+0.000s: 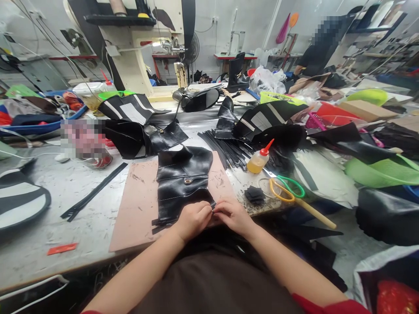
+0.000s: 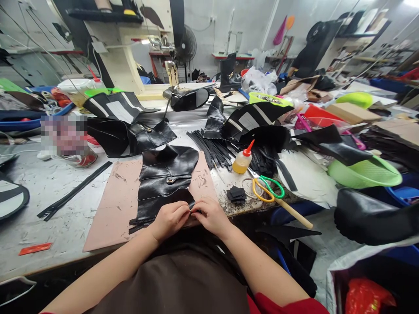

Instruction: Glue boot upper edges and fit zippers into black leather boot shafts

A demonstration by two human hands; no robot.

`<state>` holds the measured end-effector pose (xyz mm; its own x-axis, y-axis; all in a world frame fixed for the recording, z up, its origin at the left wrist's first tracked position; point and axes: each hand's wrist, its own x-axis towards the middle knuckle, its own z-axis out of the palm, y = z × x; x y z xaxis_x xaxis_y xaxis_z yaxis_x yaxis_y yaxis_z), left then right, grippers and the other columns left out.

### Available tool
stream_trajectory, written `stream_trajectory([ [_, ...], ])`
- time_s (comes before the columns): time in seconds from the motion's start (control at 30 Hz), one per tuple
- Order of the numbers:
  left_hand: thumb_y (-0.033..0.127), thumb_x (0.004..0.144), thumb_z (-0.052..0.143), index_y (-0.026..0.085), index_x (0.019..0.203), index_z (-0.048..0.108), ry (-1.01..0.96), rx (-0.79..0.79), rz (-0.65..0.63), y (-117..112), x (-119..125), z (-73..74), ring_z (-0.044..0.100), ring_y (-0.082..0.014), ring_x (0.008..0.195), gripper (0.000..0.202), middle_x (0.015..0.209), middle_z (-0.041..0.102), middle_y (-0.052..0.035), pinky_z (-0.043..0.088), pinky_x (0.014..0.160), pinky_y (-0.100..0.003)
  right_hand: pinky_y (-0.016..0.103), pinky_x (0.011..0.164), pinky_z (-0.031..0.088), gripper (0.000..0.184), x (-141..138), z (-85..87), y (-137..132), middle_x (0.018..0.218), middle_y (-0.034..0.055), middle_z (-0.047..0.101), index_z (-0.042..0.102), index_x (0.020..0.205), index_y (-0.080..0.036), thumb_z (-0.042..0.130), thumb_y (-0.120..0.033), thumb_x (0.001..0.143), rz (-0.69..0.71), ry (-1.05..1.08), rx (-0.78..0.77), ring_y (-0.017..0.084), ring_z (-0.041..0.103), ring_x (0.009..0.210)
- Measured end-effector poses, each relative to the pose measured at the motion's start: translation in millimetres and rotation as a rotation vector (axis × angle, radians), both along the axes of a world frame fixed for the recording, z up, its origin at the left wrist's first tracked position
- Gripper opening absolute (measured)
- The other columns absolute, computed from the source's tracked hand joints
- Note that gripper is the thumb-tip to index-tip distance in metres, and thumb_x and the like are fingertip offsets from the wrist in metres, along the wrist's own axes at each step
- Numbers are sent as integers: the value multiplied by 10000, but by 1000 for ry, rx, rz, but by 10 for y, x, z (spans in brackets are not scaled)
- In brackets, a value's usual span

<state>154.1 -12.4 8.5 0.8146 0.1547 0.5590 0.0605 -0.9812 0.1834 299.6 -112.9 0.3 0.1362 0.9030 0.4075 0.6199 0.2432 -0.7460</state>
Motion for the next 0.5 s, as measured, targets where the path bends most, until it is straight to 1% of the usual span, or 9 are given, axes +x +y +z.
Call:
stream_trajectory([
  [0.13,212,878,359,148,676,525,-24,60,-18,-7,20,7,513,-101,542,269,624,558,-26,414,488,-206,310,717,466,110,20,47,30,774,26,618,607,728,-203,574,-97,729,26,-40,-79,159,568,763],
  [0.3,186,871,377,127,720,545,-30,141,-73,-20,31,-6,533,-121,560,233,640,580,-42,445,498,-233,251,651,443,189,46,200,118,690,-13,570,573,650,-187,579,1,648,102,-64,-276,131,545,693],
  [0.4,165,869,365,121,767,561,-28,138,-86,-16,27,-14,561,-135,605,225,671,597,-53,467,517,-244,226,603,422,198,64,261,184,660,-29,549,542,617,-182,564,14,627,152,-59,-360,118,527,653],
  [0.5,149,863,352,128,757,564,-22,95,-82,-6,23,-17,560,-131,607,238,678,599,-53,472,522,-240,216,585,413,202,80,254,215,641,-39,539,527,606,-180,547,20,622,183,9,-387,111,517,632],
])
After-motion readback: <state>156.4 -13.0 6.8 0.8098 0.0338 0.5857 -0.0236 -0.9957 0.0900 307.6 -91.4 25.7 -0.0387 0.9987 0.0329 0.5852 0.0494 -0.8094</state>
